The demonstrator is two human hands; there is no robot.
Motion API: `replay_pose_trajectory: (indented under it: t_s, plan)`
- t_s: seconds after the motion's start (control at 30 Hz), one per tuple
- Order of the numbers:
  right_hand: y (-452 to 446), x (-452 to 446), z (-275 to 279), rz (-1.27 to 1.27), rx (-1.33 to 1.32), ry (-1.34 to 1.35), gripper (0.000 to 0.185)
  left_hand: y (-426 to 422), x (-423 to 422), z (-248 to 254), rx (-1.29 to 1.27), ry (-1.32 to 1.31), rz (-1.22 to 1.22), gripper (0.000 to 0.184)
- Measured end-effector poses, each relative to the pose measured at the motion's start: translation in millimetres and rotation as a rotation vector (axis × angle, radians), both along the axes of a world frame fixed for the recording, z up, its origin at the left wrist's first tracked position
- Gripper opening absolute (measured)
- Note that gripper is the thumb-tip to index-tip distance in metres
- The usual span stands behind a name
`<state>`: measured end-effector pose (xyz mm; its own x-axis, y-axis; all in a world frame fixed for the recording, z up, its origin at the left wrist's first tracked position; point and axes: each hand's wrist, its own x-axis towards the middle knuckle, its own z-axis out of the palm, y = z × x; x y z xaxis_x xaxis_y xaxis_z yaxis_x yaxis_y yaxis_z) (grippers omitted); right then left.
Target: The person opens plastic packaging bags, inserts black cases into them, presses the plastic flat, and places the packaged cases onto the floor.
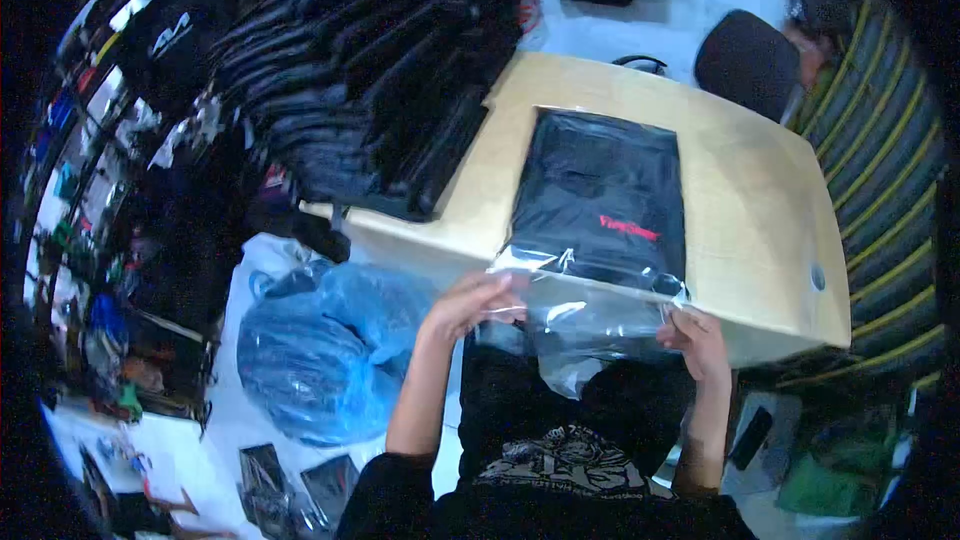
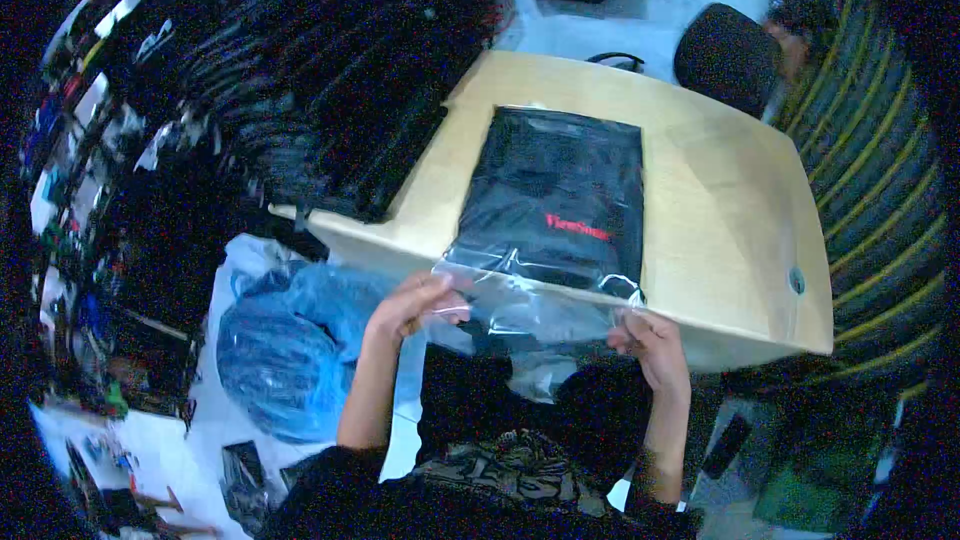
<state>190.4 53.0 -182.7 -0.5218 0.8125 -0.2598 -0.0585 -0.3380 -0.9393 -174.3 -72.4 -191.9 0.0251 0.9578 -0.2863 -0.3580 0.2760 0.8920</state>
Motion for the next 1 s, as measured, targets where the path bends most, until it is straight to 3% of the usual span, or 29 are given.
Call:
replay_pose_trajectory:
  t_s: [0.07,0.13,0.17,0.33,0.47,0.5,0.57,0.6,0.63,0.67,0.7,0.73,0.77,0.83,0.93,1.0]
  plan:
    - [-0.1,8.5,-4.5,0.106,-0.027,0.019,0.031,6.8,6.2,3.9,-0.076,-0.008,0.1,0.056]
    - [-2.2,2.1,-4.0,0.023,-0.088,0.09,0.031,16.7,3.3,1.0,-0.106,-0.05,0.102,0.062]
    - [-4.1,-1.2,-3.8,-0.028,-0.118,0.129,0.031,21.4,2.3,-1.0,-0.097,-0.132,0.126,0.058]
    - [-9.4,-12.6,-2.1,-0.056,0.059,0.002,0.034,13.4,21.6,6.0,-0.051,0.062,0.28,0.034]
    - [-36.9,20.7,28.2,0.073,0.196,-0.16,0.027,-53.0,43.6,62.4,0.007,0.109,0.337,0.024]
    - [-48.6,26.8,48.6,0.087,0.192,-0.145,0.025,-78.7,48.4,80.4,-0.005,0.255,0.319,0.021]
    - [-97.5,16.6,101.8,-0.213,0.275,-0.093,0.024,-131.9,65.5,108.6,0.08,0.183,0.39,0.015]
    - [-76.5,42.2,105.2,0.172,0.37,-0.068,0.027,-161.1,76.1,118.9,0.109,0.237,0.49,0.015]
    - [-79.1,41.8,115.4,0.22,0.399,0.021,0.031,-192.6,84.5,131.9,0.088,0.281,0.506,0.012]
    - [-93.2,18.5,113.6,-0.142,0.633,0.028,0.033,-221.5,88.5,149.8,0.228,0.293,0.543,0.009]
    - [-101.5,1.4,113.9,-0.231,0.726,0.055,0.033,-250.3,65.5,169.7,0.221,0.319,0.196,0.017]
    - [-109.9,-15.6,114.3,-0.324,0.82,0.073,0.033,-252.4,93.3,183.9,0.154,0.418,0.661,0.016]
    - [-109.8,-22.3,118.1,-0.129,0.775,0.108,0.031,-254.7,121.3,198.2,0.051,0.519,1.122,0.019]
    - [-101.8,-49.3,127.7,0.286,0.681,0.201,0.026,-270.2,134.0,193.4,0.044,0.402,1.523,0.022]
    - [-107.9,-154.4,140.3,1.008,-0.012,0.288,0.037,-294.9,130.8,169.6,0.013,0.382,1.726,0.019]
    - [-120.4,-199.7,106.6,1.098,-0.182,0.18,0.041,-314.3,121.6,146.1,-0.016,0.37,1.838,0.018]
